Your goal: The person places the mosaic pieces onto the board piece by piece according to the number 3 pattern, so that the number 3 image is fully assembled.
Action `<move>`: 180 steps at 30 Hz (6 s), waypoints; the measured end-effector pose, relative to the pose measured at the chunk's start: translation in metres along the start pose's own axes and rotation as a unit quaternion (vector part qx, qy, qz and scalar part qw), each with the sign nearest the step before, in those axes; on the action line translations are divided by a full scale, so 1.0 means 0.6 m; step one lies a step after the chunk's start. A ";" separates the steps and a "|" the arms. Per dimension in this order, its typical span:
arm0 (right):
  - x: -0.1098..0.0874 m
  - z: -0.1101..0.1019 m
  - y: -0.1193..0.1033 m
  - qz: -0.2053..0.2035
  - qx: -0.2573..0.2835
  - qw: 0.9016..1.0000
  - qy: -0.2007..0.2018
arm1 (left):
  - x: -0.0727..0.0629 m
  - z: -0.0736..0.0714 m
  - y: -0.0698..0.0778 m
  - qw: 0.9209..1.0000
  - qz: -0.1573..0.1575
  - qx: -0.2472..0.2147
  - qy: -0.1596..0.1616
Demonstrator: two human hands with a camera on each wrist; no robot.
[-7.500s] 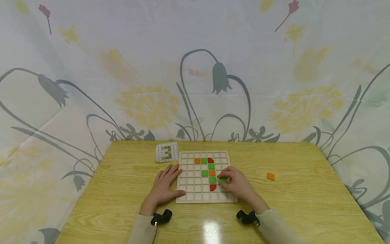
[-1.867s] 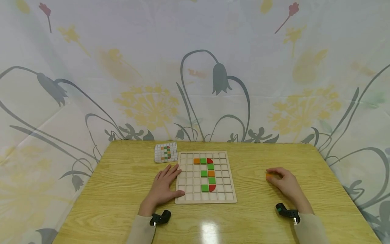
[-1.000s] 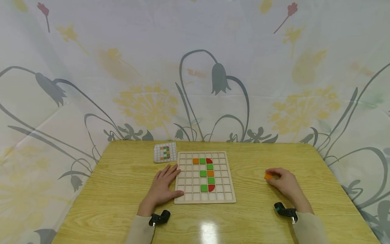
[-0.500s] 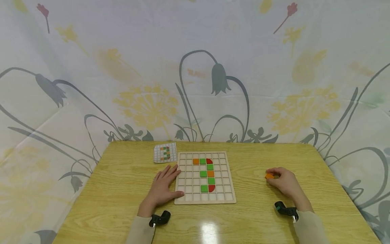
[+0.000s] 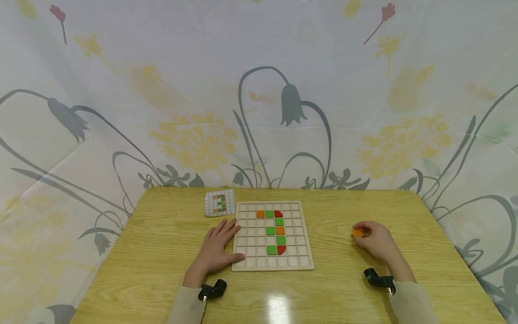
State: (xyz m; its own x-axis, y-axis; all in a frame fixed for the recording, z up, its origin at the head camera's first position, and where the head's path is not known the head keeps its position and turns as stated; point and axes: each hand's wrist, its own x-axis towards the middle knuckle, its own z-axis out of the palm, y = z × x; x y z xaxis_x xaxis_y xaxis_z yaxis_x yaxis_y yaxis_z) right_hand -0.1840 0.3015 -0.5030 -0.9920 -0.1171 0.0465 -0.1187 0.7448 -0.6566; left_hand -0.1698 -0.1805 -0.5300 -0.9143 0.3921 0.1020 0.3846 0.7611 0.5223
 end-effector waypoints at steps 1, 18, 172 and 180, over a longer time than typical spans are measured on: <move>0.000 0.001 -0.002 -0.003 0.002 1.000 0.002 | 0.000 0.000 0.000 1.000 0.000 0.000 0.000; 0.014 0.026 -0.037 -0.047 0.016 0.999 0.001 | -0.001 -0.001 0.000 1.000 0.002 -0.001 0.002; 0.029 0.259 -0.244 -0.231 0.066 0.961 -0.134 | 0.002 0.001 0.001 1.000 -0.001 0.008 -0.009; 0.031 0.257 -0.247 -0.220 0.071 0.962 -0.142 | -0.001 -0.005 0.001 1.000 -0.001 0.011 -0.019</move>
State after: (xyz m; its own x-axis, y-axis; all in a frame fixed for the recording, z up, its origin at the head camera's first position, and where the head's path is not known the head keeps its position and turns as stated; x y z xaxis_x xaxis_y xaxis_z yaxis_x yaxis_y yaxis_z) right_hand -0.1784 0.0878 -0.5209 -0.7928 -0.5910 0.1489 -0.4977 0.4869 -0.7178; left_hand -0.1696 -0.1818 -0.5275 -0.9097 0.4096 0.0679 0.3855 0.7727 0.5042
